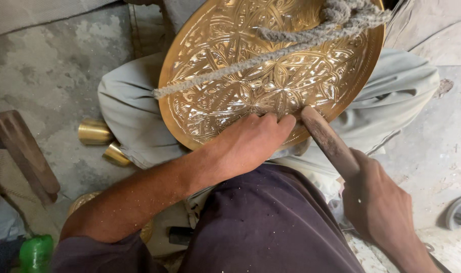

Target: The person sits on the floor with an engraved brass tray on their lap, holds a chisel against the tray's surface with one hand, and strikes the chisel with a wooden mallet held in the other hand, working the decorative pattern across the tray. They reposition the chisel repeatedly and occasionally rotate the tray to reach new areas.

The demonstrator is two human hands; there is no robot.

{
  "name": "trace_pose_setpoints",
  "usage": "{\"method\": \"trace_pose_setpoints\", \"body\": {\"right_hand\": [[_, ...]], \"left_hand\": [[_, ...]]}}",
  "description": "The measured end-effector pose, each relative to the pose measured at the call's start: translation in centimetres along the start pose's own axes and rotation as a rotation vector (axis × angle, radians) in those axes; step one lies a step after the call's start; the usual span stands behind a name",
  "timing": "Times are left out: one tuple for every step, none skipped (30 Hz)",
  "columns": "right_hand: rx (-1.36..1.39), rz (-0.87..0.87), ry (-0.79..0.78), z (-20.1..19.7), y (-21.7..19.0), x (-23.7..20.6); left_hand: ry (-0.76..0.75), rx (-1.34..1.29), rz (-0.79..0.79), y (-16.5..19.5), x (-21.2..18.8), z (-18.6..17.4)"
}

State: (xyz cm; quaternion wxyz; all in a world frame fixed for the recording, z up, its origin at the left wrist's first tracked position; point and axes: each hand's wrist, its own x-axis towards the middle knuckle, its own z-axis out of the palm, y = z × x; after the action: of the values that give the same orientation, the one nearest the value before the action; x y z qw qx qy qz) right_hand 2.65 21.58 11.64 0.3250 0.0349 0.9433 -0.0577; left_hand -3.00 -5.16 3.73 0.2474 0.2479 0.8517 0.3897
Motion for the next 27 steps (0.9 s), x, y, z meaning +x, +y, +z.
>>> {"method": "trace_pose_setpoints", "body": {"right_hand": [[0.061, 0.134, -0.004, 0.0, -0.4, 0.1], [0.122, 0.262, -0.005, 0.0, -0.8, 0.2], [0.087, 0.220, -0.051, 0.1, -1.1, 0.2], [0.053, 0.179, -0.095, 0.3, -1.4, 0.1], [0.023, 0.140, -0.129, 0.5, -1.4, -0.1], [0.023, 0.084, -0.100, 0.8, -1.3, -0.4], [0.021, 0.032, -0.074, 0.9, -0.8, -0.7], [0.015, -0.017, -0.051, 1.0, -0.2, -1.1], [0.059, 0.062, 0.031, 1.1, 0.6, -1.2], [0.106, 0.140, 0.113, 1.3, 1.6, -1.2], [0.157, 0.229, 0.198, 1.5, 2.6, -1.0], [0.244, 0.285, 0.221, 1.8, 3.6, -0.7], [0.329, 0.334, 0.242, 2.1, 4.5, 0.0], [0.413, 0.371, 0.262, 2.6, 5.2, 0.7], [0.428, 0.278, 0.308, 3.2, 5.5, 1.2], [0.444, 0.184, 0.358, 3.6, 5.5, 1.8], [0.460, 0.085, 0.409, 3.9, 5.3, 2.3], [0.441, -0.042, 0.499, 4.0, 4.7, 2.8], [0.420, -0.167, 0.585, 4.0, 4.0, 3.1], [0.400, -0.296, 0.672, 3.9, 2.9, 3.4], [0.519, -0.291, 0.641, 3.5, 1.8, 3.8], [0.636, -0.282, 0.600, 3.0, 0.6, 4.1], [0.753, -0.269, 0.558, 2.6, -0.5, 4.5], [0.806, -0.256, 0.490, 2.1, -1.6, 4.8], [0.856, -0.241, 0.419, 1.7, -2.6, 5.2], [0.904, -0.226, 0.343, 1.1, -3.4, 5.4], [0.811, -0.261, 0.415, 0.5, -4.1, 5.7]], "left_hand": [[0.004, -0.002, 0.004, 0.1, -0.2, 0.0], [0.012, -0.003, 0.006, 0.1, -0.2, -0.1], [-0.013, -0.002, -0.005, 0.2, -0.2, -0.2], [-0.038, 0.000, -0.016, 0.4, -0.1, -0.4], [-0.063, 0.009, -0.018, 0.5, 0.0, -0.6], [-0.028, 0.013, 0.016, 0.6, -0.1, -1.1], [0.004, 0.013, 0.053, 0.7, -0.4, -1.5], [0.034, 0.009, 0.090, 0.9, -0.9, -2.0], [0.182, -0.096, 0.129, 1.1, -2.0, -2.6], [0.329, -0.198, 0.170, 1.3, -3.8, -3.2], [0.469, -0.302, 0.223, 1.5, -5.7, -3.7], [0.554, -0.320, 0.154, 1.7, -7.8, -4.2], [0.644, -0.337, 0.079, 1.9, -9.9, -4.6], [0.791, -0.296, -0.022, 1.8, -11.7, -4.9], [0.937, -0.254, -0.127, 1.6, -13.1, -5.0], [0.994, -0.266, -0.149, 1.1, -14.1, -5.3], [1.056, -0.275, -0.167, 0.4, -14.7, -5.6], [1.121, -0.285, -0.188, -0.2, -15.1, -5.7], [1.065, -0.224, -0.281, -0.8, -15.1, -5.6], [1.010, -0.162, -0.372, -1.6, -14.9, -5.7], [0.955, -0.101, -0.462, -2.3, -14.6, -5.8], [0.972, -0.116, -0.309, -2.7, -14.1, -5.6], [0.978, -0.129, -0.151, -3.1, -13.5, -5.4], [1.022, -0.072, -0.070, -3.3, -12.9, -5.2], [1.061, -0.016, 0.010, -3.3, -12.3, -5.0], [1.076, -0.019, -0.004, -3.3, -12.1, -4.9], [1.092, -0.021, -0.014, -3.2, -11.9, -4.9]]}}
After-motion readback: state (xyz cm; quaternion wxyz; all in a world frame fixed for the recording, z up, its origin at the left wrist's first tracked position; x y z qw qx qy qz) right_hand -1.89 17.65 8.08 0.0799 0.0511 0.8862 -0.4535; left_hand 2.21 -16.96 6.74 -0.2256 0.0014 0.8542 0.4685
